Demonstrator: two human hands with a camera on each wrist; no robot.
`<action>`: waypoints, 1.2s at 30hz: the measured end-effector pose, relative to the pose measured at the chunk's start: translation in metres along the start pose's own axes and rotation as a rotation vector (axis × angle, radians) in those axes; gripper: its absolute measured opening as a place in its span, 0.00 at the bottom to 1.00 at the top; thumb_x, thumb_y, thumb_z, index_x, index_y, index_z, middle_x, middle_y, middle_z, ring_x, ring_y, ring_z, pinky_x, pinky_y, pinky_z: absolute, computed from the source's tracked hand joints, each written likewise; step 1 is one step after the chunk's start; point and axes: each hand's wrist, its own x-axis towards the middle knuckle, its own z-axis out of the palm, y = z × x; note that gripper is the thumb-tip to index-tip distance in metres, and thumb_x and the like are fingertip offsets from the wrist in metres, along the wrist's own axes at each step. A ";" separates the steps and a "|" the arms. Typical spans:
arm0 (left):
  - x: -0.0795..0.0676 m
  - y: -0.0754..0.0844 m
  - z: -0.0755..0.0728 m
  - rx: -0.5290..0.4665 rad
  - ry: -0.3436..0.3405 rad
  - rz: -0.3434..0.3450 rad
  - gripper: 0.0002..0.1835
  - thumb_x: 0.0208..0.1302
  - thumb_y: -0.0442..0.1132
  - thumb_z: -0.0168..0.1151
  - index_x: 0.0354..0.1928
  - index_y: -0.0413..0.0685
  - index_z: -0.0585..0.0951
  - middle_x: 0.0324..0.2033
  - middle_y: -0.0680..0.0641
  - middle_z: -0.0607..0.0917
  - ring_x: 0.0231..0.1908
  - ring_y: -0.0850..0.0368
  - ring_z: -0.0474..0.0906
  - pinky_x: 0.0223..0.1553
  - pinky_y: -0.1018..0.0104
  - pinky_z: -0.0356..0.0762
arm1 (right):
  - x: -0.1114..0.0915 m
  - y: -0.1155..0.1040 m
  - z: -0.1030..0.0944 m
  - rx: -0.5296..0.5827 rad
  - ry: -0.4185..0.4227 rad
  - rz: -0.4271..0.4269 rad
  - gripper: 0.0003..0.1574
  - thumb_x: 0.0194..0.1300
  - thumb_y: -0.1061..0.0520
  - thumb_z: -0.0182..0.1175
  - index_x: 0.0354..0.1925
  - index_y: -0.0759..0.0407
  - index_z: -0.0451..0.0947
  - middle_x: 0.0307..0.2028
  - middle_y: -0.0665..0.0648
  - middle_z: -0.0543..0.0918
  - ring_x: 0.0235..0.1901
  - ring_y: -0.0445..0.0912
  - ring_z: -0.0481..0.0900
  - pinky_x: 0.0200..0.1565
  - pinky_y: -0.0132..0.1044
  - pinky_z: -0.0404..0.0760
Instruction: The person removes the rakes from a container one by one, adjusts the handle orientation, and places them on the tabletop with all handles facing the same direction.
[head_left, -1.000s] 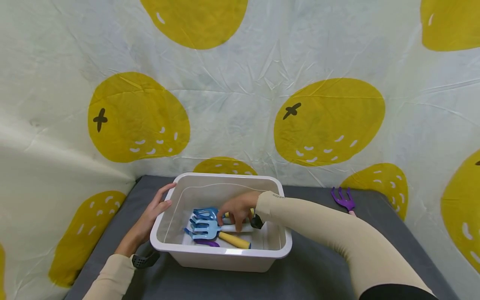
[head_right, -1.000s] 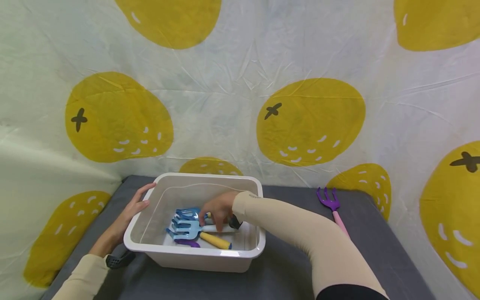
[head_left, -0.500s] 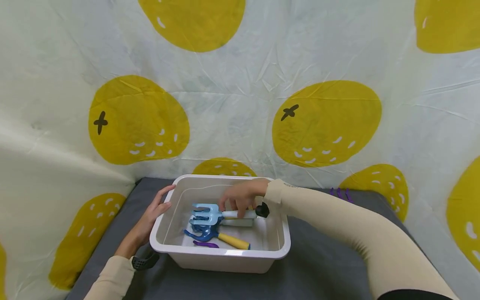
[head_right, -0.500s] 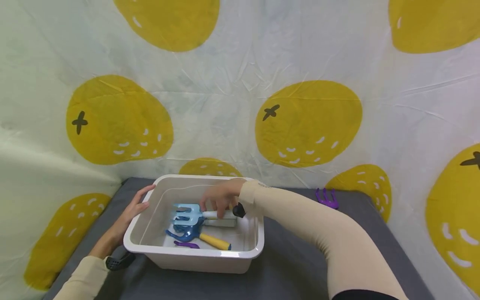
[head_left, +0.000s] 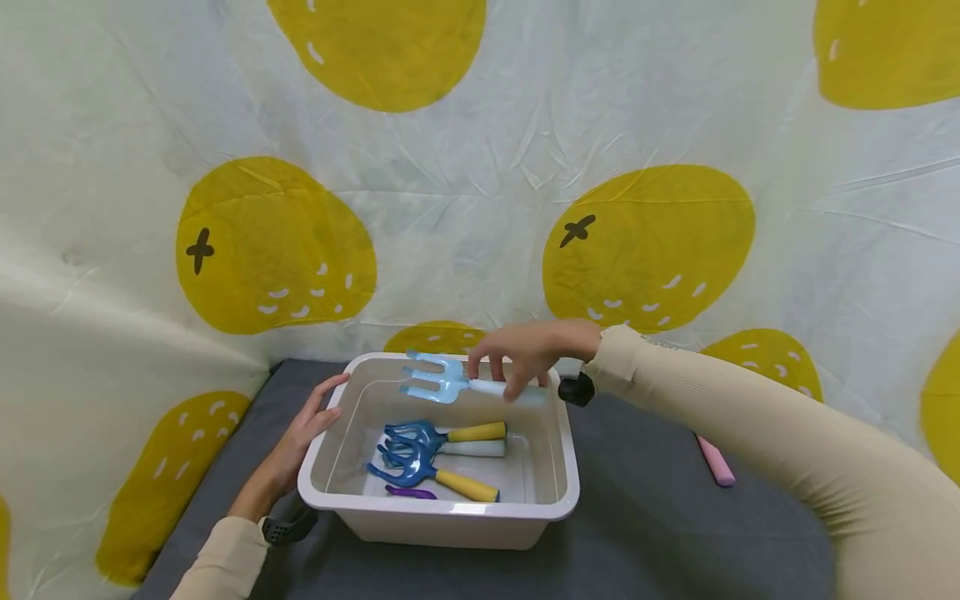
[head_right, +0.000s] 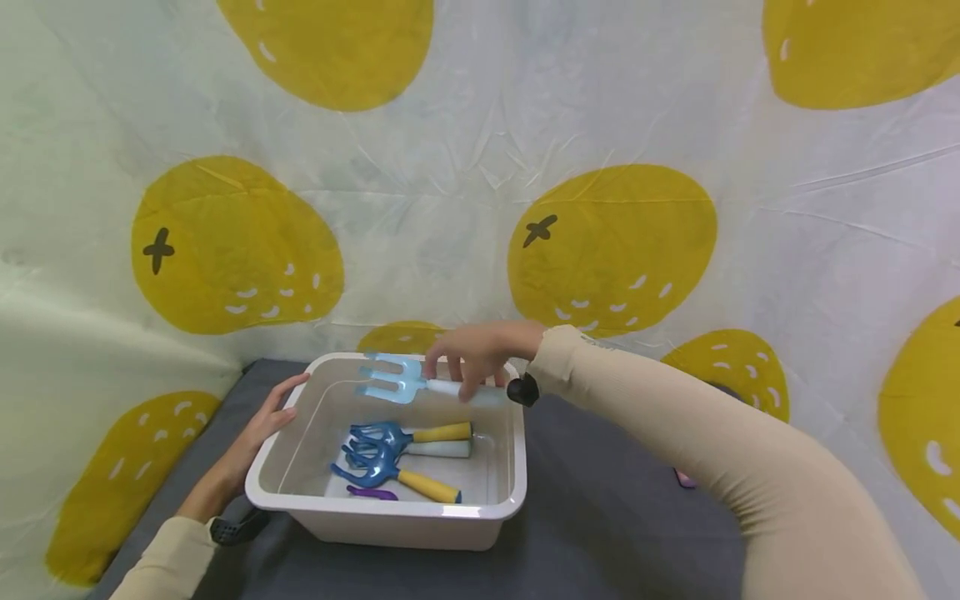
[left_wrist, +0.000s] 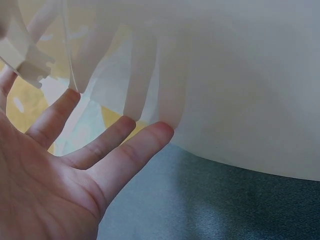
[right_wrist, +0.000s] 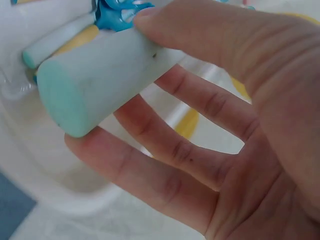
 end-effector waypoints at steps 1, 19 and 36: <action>0.000 0.000 0.000 -0.003 -0.001 -0.001 0.31 0.80 0.47 0.45 0.80 0.60 0.50 0.77 0.38 0.51 0.65 0.28 0.63 0.60 0.32 0.72 | -0.005 0.001 -0.003 0.005 0.006 -0.001 0.33 0.63 0.61 0.71 0.63 0.42 0.75 0.49 0.53 0.80 0.44 0.51 0.81 0.29 0.46 0.87; -0.001 -0.001 -0.005 0.019 0.007 0.017 0.31 0.80 0.47 0.44 0.80 0.58 0.50 0.76 0.35 0.52 0.63 0.27 0.65 0.58 0.32 0.73 | -0.089 0.052 -0.033 0.178 0.225 0.035 0.34 0.64 0.59 0.72 0.66 0.50 0.73 0.52 0.62 0.81 0.33 0.52 0.87 0.29 0.49 0.87; 0.002 0.000 -0.008 0.009 0.000 0.028 0.31 0.80 0.46 0.43 0.80 0.58 0.50 0.76 0.35 0.52 0.64 0.27 0.64 0.58 0.31 0.73 | -0.135 0.164 0.028 0.440 0.474 0.144 0.38 0.63 0.55 0.74 0.68 0.53 0.71 0.51 0.66 0.80 0.40 0.57 0.86 0.30 0.54 0.87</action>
